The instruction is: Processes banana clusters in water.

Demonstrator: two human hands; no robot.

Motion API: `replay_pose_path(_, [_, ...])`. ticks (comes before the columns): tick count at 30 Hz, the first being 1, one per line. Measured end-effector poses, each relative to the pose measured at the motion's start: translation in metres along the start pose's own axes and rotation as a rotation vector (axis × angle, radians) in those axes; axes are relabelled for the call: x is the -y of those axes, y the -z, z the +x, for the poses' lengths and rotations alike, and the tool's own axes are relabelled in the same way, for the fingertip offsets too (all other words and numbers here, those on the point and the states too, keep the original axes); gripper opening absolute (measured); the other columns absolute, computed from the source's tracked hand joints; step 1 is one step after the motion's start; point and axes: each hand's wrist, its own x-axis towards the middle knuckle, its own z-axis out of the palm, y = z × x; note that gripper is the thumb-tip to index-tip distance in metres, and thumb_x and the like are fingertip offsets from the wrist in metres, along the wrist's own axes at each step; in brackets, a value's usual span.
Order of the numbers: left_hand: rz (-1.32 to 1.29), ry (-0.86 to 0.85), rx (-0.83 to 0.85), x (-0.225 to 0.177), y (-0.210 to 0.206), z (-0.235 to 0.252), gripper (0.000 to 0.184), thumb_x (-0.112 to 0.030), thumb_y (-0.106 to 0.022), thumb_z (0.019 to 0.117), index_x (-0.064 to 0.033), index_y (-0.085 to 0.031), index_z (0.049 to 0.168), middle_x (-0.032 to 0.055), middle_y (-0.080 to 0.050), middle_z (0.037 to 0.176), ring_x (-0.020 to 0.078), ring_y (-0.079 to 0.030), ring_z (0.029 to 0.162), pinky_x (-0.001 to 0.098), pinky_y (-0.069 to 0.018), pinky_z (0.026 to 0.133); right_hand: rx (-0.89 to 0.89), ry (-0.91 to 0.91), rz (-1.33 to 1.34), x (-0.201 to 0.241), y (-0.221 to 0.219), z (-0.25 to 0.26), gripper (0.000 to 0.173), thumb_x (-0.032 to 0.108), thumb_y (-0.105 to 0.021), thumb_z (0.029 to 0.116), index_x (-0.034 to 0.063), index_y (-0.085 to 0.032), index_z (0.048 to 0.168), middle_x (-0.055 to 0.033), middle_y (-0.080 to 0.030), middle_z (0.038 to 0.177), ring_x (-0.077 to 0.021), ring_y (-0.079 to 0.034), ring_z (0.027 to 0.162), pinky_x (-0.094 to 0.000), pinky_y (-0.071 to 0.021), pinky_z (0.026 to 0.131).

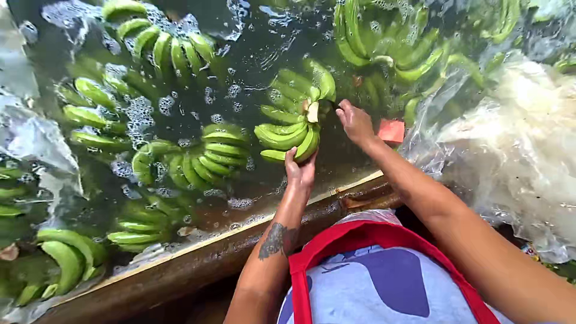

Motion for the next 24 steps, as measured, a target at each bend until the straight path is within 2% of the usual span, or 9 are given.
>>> replay_pose_path(4, [-0.032,0.085,-0.116,-0.007,-0.013,-0.015,0.050,-0.024,-0.047,0.1045,-0.0103,-0.033,0.150,0.0197,-0.045,0.147,0.0371,-0.054,0.129,0.0525,-0.0529,0.102,-0.162,0.076,-0.101,0.005,-0.037,0.015,0.035,0.025,-0.042,0.1097,0.0006,-0.065,0.119,-0.0208,-0.072,0.106,-0.0400,-0.072,0.096,-0.0586,-0.0575,0.075])
replay_pose_path(8, [-0.014,0.101,-0.109,0.002,0.001,-0.014,0.050,-0.023,-0.048,0.1044,-0.0104,-0.033,0.151,0.0206,-0.044,0.149,0.0380,-0.052,0.132,0.0544,-0.0509,0.104,0.185,-0.039,0.380,-0.003,-0.052,-0.002,0.036,0.026,-0.037,0.1117,-0.0029,-0.058,0.118,-0.0157,-0.062,0.084,-0.0274,-0.062,0.072,-0.0459,-0.0535,0.067])
replay_pose_path(11, [0.018,0.094,-0.087,0.013,-0.001,-0.019,0.047,-0.021,-0.044,0.1058,-0.0093,-0.034,0.150,0.0205,-0.044,0.148,0.0369,-0.052,0.132,0.0541,-0.0500,0.104,0.129,-0.102,0.332,-0.015,-0.042,-0.006,0.038,0.028,-0.041,0.1106,-0.0021,-0.061,0.122,-0.0229,-0.069,0.091,-0.0372,-0.070,0.081,-0.0589,-0.0555,0.073])
replay_pose_path(14, [0.134,0.058,0.003,0.015,0.023,0.006,0.042,-0.018,-0.042,0.1057,-0.0061,-0.038,0.146,0.0220,-0.052,0.140,0.0365,-0.058,0.123,0.0539,-0.0535,0.099,0.427,-0.166,0.729,-0.020,-0.037,-0.038,0.028,0.028,-0.035,0.1112,0.0072,-0.054,0.110,-0.0015,-0.050,0.067,-0.0097,-0.045,0.050,-0.0261,-0.0415,0.046])
replay_pose_path(16, [0.300,0.082,0.081,-0.001,0.054,0.038,0.041,-0.017,-0.039,0.1062,-0.0028,-0.038,0.144,0.0234,-0.056,0.136,0.0362,-0.061,0.118,0.0542,-0.0553,0.096,0.633,-0.170,0.800,-0.051,-0.017,-0.055,0.024,0.029,-0.043,0.1083,0.0119,-0.060,0.109,0.0037,-0.057,0.072,-0.0024,-0.048,0.053,-0.0187,-0.0420,0.048])
replay_pose_path(18, [0.466,0.117,0.084,-0.026,0.083,0.064,0.041,-0.018,-0.042,0.1059,-0.0036,-0.041,0.145,0.0218,-0.059,0.134,0.0342,-0.064,0.116,0.0532,-0.0567,0.095,0.412,-0.099,0.386,-0.095,0.013,-0.061,0.034,0.035,-0.061,0.1031,0.0139,-0.063,0.129,-0.0056,-0.071,0.106,-0.0161,-0.064,0.077,-0.0355,-0.0547,0.066])
replay_pose_path(20, [0.538,0.041,0.063,-0.047,0.088,0.083,0.044,-0.026,-0.046,0.1060,-0.0082,-0.043,0.146,0.0175,-0.060,0.133,0.0306,-0.064,0.114,0.0512,-0.0565,0.093,0.191,-0.081,-0.046,-0.147,0.026,-0.054,0.080,0.039,-0.084,0.0850,0.0171,-0.046,0.152,-0.0226,-0.054,0.143,-0.0445,-0.067,0.102,-0.0649,-0.0562,0.081])
replay_pose_path(22, [0.466,-0.112,0.058,-0.052,0.075,0.089,0.049,-0.040,-0.041,0.1090,-0.0135,-0.040,0.151,0.0126,-0.057,0.141,0.0270,-0.059,0.124,0.0507,-0.0532,0.100,0.114,-0.148,-0.287,-0.208,0.012,-0.048,0.101,0.032,-0.093,0.0725,0.0198,-0.039,0.157,-0.0328,-0.043,0.150,-0.0559,-0.065,0.097,-0.0731,-0.0539,0.076])
replay_pose_path(24, [0.353,-0.219,0.053,-0.043,0.061,0.093,0.052,-0.047,-0.037,0.1089,-0.0161,-0.040,0.150,0.0103,-0.057,0.141,0.0249,-0.058,0.127,0.0518,-0.0519,0.102,0.090,-0.243,-0.331,-0.239,0.000,-0.049,0.089,0.032,-0.087,0.0768,0.0132,-0.044,0.153,-0.0306,-0.050,0.145,-0.0542,-0.065,0.106,-0.0721,-0.0524,0.083])
